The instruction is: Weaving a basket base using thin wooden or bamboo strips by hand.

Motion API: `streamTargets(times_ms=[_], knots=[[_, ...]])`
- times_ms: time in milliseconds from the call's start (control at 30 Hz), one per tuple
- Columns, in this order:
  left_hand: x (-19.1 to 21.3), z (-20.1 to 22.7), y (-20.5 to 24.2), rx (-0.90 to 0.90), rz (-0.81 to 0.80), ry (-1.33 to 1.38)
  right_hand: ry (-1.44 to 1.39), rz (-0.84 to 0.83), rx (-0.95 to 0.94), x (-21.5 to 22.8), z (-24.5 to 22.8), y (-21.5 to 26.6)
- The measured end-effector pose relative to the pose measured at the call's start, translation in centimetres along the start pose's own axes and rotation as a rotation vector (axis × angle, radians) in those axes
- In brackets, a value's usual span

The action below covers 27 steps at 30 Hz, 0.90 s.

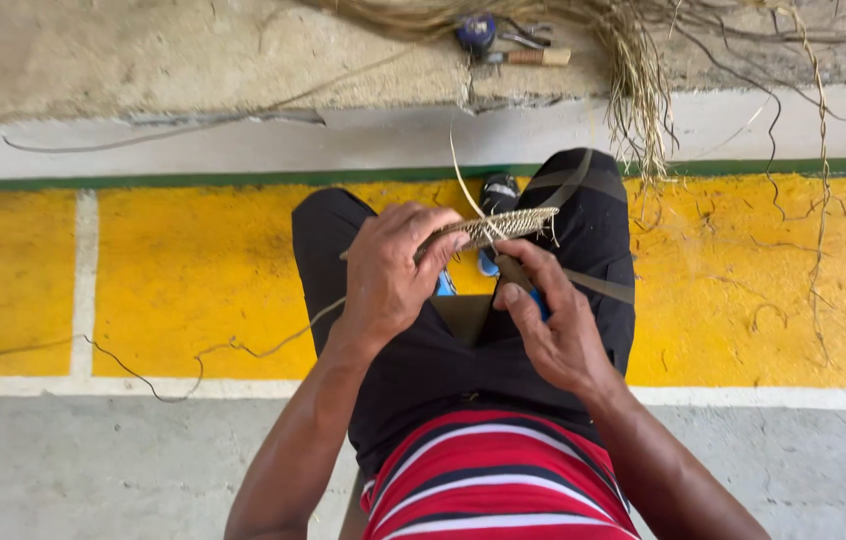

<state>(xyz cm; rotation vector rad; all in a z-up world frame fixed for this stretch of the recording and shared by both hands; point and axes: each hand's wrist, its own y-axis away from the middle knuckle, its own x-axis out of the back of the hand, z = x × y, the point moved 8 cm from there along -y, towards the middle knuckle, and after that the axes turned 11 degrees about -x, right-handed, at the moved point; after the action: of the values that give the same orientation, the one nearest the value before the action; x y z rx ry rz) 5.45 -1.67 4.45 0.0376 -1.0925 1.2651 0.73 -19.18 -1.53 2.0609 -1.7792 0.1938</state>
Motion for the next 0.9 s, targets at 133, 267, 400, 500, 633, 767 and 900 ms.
streamTargets(times_ms=[133, 267, 400, 500, 633, 767, 900], knots=[[-0.4, -0.4, 0.4, 0.039, -0.004, 0.007, -0.126, -0.033, 0.144, -0.6, -0.1, 0.1], [-0.4, -0.3, 0.2, 0.045, -0.021, -0.005, -0.405, -0.18, -0.156, -1.3, 2.2, -0.3], [-0.3, 0.1, 0.4, 0.014, -0.012, -0.016, -0.335, -0.17, -0.027, -0.9, 1.1, 0.0], [-0.5, 0.3, 0.9, 0.022, -0.024, -0.042, -0.344, -0.208, -0.065, -1.2, 1.3, 0.0], [-0.3, 0.6, 2.0, -0.008, 0.026, -0.064, -0.451, -0.27, -0.066, -1.9, 1.6, 0.9], [-0.3, 0.7, 2.1, -0.01, 0.049, -0.071, -0.469, -0.29, -0.089, -2.0, 1.8, 1.1], [-0.4, 0.5, 2.4, -0.025, 0.073, -0.08, -0.427, -0.273, -0.084, -1.8, 1.6, 1.3]])
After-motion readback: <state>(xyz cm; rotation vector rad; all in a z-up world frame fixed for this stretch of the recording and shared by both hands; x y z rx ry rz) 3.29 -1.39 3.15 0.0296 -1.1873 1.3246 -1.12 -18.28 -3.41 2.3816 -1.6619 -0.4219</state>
